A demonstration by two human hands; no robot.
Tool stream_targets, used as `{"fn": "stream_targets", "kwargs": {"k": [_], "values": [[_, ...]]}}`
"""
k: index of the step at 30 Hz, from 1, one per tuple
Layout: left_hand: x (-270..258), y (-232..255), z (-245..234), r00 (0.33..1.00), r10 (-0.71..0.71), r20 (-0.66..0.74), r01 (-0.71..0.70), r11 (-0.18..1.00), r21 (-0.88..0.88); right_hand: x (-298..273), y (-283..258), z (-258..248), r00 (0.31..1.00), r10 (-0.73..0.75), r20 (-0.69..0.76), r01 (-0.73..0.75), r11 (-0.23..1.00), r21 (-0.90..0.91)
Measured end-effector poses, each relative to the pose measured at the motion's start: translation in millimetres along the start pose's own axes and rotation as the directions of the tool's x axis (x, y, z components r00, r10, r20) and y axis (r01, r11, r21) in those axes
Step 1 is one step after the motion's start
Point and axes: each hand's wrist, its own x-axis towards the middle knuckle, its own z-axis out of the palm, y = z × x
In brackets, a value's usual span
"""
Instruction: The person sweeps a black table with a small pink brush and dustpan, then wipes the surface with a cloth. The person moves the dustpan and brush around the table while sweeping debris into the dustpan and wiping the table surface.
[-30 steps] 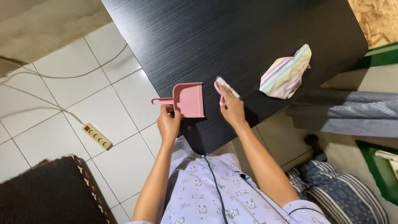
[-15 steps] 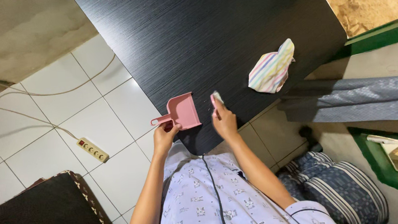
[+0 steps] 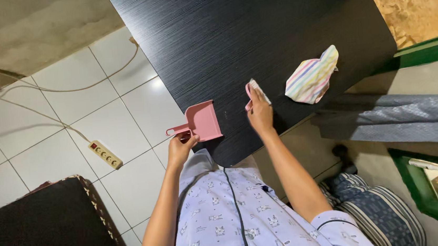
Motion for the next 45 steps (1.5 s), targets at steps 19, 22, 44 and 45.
{"fn": "stream_targets", "kwargs": {"k": [19,22,44,45], "values": [[12,-19,-17,0.995,-0.006,0.096,0.017,0.993,-0.114,-42,-52,40,0.959,-0.274,-0.076,0.266,0.958,-0.105],[10,-20,-18,0.992,0.007,0.128,0.009,0.992,-0.126,-92,-93,52,0.969,-0.080,0.236,0.013,0.962,0.272],[-19,-20,-10,0.996,0.014,0.091,-0.014,1.000,-0.005,-63,-32,-10,0.975,-0.210,-0.073,0.215,0.974,0.071],[-21,-20,-9,0.998,0.009,0.069,-0.009,1.000,-0.002,-40,-10,-25,0.965,-0.218,-0.145,0.223,0.974,0.023]]}}
